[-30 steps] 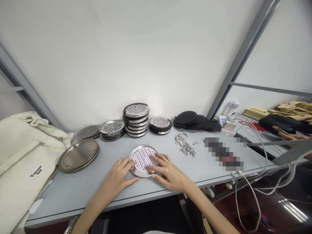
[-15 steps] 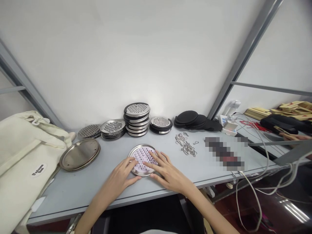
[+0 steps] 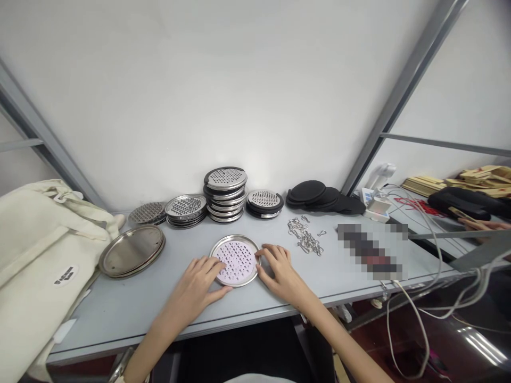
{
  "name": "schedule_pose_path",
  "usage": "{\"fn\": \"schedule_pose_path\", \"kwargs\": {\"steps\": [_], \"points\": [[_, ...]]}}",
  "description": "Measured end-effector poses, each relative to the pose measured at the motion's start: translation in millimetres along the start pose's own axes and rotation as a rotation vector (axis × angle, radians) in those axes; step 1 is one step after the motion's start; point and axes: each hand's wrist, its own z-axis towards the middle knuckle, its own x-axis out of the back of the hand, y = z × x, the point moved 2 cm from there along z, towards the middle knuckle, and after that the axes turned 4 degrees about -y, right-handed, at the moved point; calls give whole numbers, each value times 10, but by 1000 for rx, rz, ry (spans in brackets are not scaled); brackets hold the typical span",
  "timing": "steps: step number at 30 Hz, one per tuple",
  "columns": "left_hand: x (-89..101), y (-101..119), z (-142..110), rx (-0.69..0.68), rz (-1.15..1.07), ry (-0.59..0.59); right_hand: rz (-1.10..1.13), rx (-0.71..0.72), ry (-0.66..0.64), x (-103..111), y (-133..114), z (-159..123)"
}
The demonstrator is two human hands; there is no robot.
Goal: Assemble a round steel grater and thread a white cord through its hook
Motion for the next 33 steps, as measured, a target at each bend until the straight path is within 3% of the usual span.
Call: {"fn": "schedule_pose_path", "kwargs": {"steps": [21, 33], "points": [[-36, -4, 14, -34, 59, -81, 9, -3, -34, -12, 17, 13], [-53, -13, 5, -67, 34, -30, -17, 2, -51, -72, 57, 16]]}}
